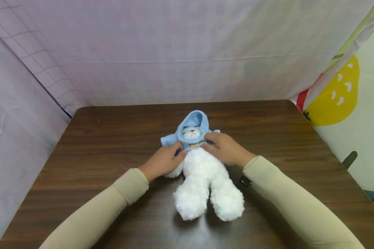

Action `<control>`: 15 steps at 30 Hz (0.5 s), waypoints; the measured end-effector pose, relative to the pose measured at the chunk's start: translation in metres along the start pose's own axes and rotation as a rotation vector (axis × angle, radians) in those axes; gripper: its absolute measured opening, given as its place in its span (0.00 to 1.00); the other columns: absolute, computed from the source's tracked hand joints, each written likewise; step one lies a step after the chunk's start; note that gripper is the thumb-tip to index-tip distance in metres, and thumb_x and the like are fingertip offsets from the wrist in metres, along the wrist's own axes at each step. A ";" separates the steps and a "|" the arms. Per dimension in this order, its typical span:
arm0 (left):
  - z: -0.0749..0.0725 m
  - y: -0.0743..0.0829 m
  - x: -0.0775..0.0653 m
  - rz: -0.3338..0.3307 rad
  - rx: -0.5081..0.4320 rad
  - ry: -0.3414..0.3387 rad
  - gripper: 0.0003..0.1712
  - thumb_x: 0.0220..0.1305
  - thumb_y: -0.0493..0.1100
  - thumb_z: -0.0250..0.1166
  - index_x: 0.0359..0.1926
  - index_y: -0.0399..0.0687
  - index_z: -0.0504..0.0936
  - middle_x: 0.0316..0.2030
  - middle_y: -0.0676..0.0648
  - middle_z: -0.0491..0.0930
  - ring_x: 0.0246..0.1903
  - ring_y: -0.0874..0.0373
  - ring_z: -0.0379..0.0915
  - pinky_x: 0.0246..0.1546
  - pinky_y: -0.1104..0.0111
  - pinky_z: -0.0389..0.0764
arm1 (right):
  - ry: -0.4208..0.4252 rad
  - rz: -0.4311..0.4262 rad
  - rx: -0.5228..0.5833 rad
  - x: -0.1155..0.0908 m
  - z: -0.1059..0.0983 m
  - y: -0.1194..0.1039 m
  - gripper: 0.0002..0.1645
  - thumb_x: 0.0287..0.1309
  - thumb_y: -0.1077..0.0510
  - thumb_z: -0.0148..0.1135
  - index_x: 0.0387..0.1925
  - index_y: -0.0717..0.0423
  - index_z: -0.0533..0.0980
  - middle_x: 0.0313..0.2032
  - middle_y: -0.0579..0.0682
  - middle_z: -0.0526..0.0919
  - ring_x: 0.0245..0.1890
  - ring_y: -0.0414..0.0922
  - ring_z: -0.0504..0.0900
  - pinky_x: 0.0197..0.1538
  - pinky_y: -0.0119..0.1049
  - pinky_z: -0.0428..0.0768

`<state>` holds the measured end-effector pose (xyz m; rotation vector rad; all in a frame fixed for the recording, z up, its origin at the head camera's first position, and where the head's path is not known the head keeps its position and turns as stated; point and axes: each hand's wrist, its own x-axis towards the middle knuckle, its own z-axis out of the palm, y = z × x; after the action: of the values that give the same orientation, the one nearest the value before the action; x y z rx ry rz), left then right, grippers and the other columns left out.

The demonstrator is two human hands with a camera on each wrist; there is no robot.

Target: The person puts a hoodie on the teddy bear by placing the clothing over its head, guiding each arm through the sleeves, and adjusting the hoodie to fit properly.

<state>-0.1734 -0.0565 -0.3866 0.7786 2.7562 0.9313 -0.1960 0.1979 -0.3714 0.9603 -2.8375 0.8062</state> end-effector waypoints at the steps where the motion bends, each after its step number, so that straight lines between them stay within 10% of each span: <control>1: -0.002 0.000 0.000 0.002 -0.014 -0.007 0.11 0.76 0.50 0.52 0.45 0.48 0.74 0.21 0.51 0.72 0.19 0.60 0.66 0.24 0.66 0.70 | -0.006 0.012 0.021 0.000 -0.002 0.000 0.08 0.71 0.49 0.56 0.37 0.47 0.76 0.33 0.45 0.77 0.32 0.43 0.74 0.39 0.42 0.74; 10: -0.027 0.005 0.002 0.022 0.134 -0.041 0.12 0.70 0.49 0.61 0.41 0.44 0.81 0.30 0.49 0.79 0.30 0.56 0.73 0.36 0.61 0.75 | 0.083 0.184 0.200 -0.005 -0.034 0.001 0.14 0.75 0.50 0.51 0.39 0.52 0.80 0.30 0.50 0.78 0.27 0.47 0.72 0.35 0.44 0.72; 15: -0.033 0.004 0.003 0.048 0.152 -0.079 0.13 0.67 0.46 0.61 0.30 0.41 0.82 0.26 0.49 0.75 0.28 0.57 0.69 0.34 0.63 0.73 | -0.120 0.174 0.179 -0.006 -0.035 0.012 0.14 0.71 0.62 0.50 0.49 0.56 0.80 0.48 0.52 0.83 0.45 0.48 0.79 0.49 0.47 0.76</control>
<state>-0.1833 -0.0696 -0.3580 0.8884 2.7751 0.6886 -0.2025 0.2258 -0.3478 0.8130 -3.0275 1.0708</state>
